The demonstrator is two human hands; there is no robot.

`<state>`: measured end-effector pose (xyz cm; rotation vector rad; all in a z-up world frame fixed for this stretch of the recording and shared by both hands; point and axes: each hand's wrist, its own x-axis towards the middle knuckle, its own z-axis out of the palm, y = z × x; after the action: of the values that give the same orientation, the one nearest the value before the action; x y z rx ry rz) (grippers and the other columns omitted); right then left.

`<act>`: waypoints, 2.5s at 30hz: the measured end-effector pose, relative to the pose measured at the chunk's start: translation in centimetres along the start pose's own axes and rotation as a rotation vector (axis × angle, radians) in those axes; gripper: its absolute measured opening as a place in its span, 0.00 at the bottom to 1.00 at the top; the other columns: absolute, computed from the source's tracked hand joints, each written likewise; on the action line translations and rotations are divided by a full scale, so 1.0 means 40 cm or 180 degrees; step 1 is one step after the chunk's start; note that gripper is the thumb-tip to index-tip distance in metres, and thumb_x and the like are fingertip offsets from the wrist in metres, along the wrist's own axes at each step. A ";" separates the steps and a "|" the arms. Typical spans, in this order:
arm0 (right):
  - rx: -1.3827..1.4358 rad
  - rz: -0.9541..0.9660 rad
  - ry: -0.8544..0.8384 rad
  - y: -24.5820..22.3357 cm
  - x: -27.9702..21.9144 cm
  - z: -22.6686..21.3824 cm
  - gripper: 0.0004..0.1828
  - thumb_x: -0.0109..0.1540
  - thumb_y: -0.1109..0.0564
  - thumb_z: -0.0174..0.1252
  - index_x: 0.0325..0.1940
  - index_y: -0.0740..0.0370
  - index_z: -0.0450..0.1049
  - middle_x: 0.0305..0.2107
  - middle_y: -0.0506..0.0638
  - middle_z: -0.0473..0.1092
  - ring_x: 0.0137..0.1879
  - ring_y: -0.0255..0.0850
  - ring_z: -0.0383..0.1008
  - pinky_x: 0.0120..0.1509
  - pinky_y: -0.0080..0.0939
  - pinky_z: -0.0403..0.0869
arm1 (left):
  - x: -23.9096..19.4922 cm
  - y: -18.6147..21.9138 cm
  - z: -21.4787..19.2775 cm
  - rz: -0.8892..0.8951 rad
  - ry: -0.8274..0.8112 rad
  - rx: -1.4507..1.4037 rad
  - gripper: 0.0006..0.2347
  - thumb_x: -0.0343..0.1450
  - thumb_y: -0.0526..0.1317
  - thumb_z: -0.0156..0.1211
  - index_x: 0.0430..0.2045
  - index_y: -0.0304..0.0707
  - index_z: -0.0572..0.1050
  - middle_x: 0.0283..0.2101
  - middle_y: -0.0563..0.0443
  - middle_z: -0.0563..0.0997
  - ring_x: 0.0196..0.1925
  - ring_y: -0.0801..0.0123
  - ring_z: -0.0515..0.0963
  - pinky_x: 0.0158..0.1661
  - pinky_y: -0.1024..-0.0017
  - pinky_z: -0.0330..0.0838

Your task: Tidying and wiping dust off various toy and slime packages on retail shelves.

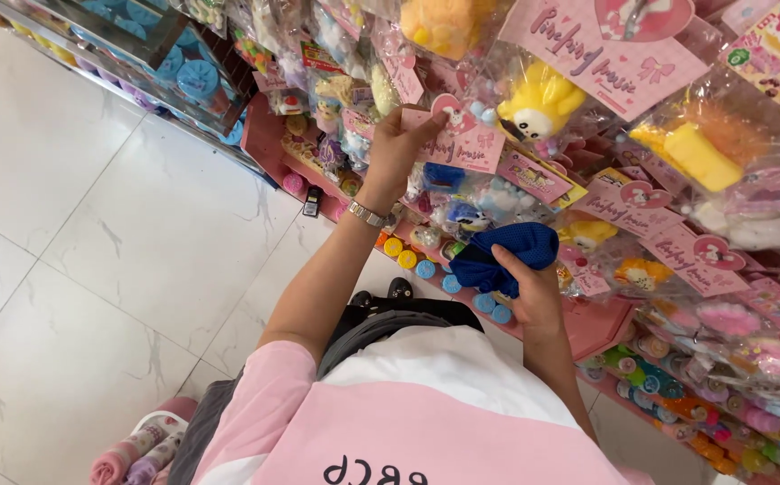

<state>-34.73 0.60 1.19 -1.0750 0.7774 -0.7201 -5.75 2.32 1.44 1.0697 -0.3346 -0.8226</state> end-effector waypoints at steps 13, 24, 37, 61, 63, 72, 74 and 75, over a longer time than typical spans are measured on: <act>-0.0114 0.0457 -0.0284 -0.035 0.046 0.041 0.09 0.62 0.63 0.66 0.46 0.67 0.79 0.36 0.52 0.78 0.36 0.42 0.77 0.36 0.41 0.73 | 0.014 -0.040 0.002 0.1984 0.1315 0.2697 0.19 0.63 0.46 0.76 0.36 0.29 0.76 0.38 0.40 0.80 0.44 0.56 0.77 0.42 0.65 0.73; 0.0008 0.0560 -0.0336 -0.027 0.051 0.038 0.10 0.60 0.63 0.65 0.46 0.65 0.79 0.38 0.51 0.79 0.40 0.40 0.80 0.42 0.40 0.78 | 0.249 0.035 -0.145 0.1405 0.0279 0.2138 0.42 0.65 0.50 0.80 0.70 0.33 0.58 0.71 0.35 0.63 0.74 0.49 0.63 0.70 0.56 0.60; -0.0077 0.0616 -0.0188 0.038 0.069 -0.007 0.12 0.59 0.65 0.66 0.48 0.64 0.78 0.38 0.51 0.78 0.38 0.40 0.79 0.34 0.41 0.76 | 0.225 0.034 -0.210 0.1466 0.0766 0.2456 0.38 0.58 0.49 0.84 0.58 0.30 0.69 0.54 0.41 0.73 0.55 0.59 0.75 0.56 0.64 0.75; 0.0634 0.0984 -0.0710 0.058 0.071 0.073 0.21 0.67 0.52 0.57 0.60 0.68 0.72 0.51 0.56 0.76 0.53 0.45 0.79 0.55 0.44 0.79 | 0.027 0.156 -0.226 0.0813 -0.0306 0.1093 0.10 0.76 0.36 0.62 0.49 0.32 0.74 0.47 0.51 0.85 0.48 0.74 0.84 0.49 0.73 0.80; 0.0404 0.0976 -0.0783 0.032 0.068 0.106 0.24 0.67 0.49 0.56 0.59 0.71 0.72 0.51 0.56 0.76 0.53 0.45 0.79 0.56 0.46 0.78 | -0.041 0.154 -0.247 0.0922 0.0057 0.1054 0.10 0.77 0.37 0.58 0.50 0.31 0.72 0.48 0.50 0.85 0.49 0.76 0.84 0.49 0.74 0.80; -0.2027 -0.2872 -0.1008 -0.083 0.038 0.380 0.27 0.70 0.57 0.62 0.72 0.58 0.64 0.69 0.57 0.57 0.75 0.52 0.61 0.79 0.50 0.63 | -0.295 0.062 -0.229 0.0928 0.0999 -0.0254 0.09 0.78 0.37 0.56 0.47 0.29 0.76 0.43 0.51 0.84 0.39 0.74 0.81 0.36 0.73 0.76; -0.2292 -0.3105 -0.1298 -0.059 0.044 0.427 0.30 0.66 0.57 0.62 0.72 0.58 0.63 0.71 0.58 0.55 0.77 0.55 0.56 0.80 0.55 0.59 | -0.330 0.065 -0.169 0.0853 0.1122 -0.0361 0.10 0.79 0.37 0.56 0.49 0.28 0.77 0.44 0.52 0.83 0.40 0.75 0.80 0.36 0.76 0.72; -0.2556 -0.3333 -0.1585 -0.047 0.046 0.455 0.34 0.63 0.57 0.62 0.73 0.58 0.62 0.73 0.59 0.52 0.79 0.59 0.52 0.82 0.59 0.55 | -0.349 0.070 -0.142 0.0774 0.1244 -0.0465 0.10 0.80 0.37 0.56 0.51 0.28 0.77 0.46 0.52 0.83 0.41 0.76 0.78 0.35 0.78 0.67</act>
<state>-18.83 7.25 7.59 -2.3511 -0.0325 -0.9500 -10.37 16.81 3.16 1.0039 -0.0693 -0.4019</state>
